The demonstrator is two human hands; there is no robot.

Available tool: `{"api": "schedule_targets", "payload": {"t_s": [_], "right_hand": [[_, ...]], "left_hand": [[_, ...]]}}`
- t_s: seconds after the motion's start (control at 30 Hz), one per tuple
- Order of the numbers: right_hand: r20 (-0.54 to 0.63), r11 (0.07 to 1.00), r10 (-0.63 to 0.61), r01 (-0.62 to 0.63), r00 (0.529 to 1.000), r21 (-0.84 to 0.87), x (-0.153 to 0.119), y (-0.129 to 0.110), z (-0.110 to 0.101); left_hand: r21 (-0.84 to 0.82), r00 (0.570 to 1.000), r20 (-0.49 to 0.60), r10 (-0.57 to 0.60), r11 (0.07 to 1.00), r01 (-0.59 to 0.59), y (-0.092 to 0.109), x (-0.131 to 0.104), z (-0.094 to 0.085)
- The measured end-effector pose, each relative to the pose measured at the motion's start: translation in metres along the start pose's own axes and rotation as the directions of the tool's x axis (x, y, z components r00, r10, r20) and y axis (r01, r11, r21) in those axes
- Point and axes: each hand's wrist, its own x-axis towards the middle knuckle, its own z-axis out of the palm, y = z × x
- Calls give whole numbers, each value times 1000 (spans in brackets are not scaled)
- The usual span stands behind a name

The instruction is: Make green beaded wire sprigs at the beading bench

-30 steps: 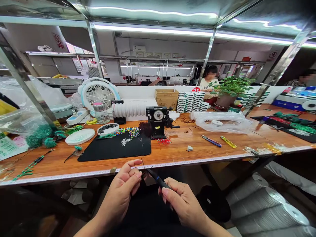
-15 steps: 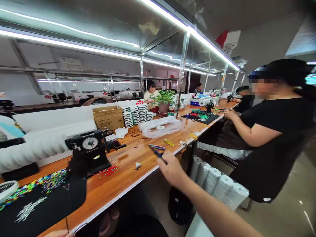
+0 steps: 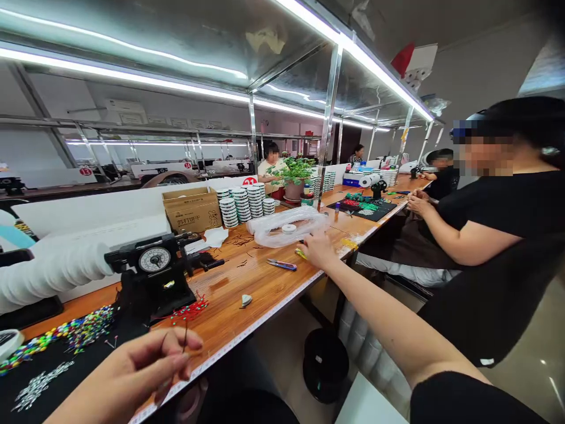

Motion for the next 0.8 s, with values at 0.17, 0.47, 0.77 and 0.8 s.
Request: {"api": "schedule_targets", "payload": {"t_s": [0.17, 0.47, 0.77, 0.8], "right_hand": [[46, 974, -192, 184, 980, 136, -15, -48, 24], [-18, 826, -223, 199, 975, 527, -34, -83, 18], [109, 45, -365, -99, 925, 994, -68, -131, 3], [93, 51, -328, -81, 940, 995, -67, -131, 5]], "left_hand": [[-187, 984, 173, -44, 979, 77, 15, 29, 28], [-170, 964, 265, -10, 984, 57, 14, 61, 42], [-264, 934, 355, 24, 961, 76, 6, 69, 45], [-278, 938, 346, 32, 958, 70, 5, 69, 45]]}}
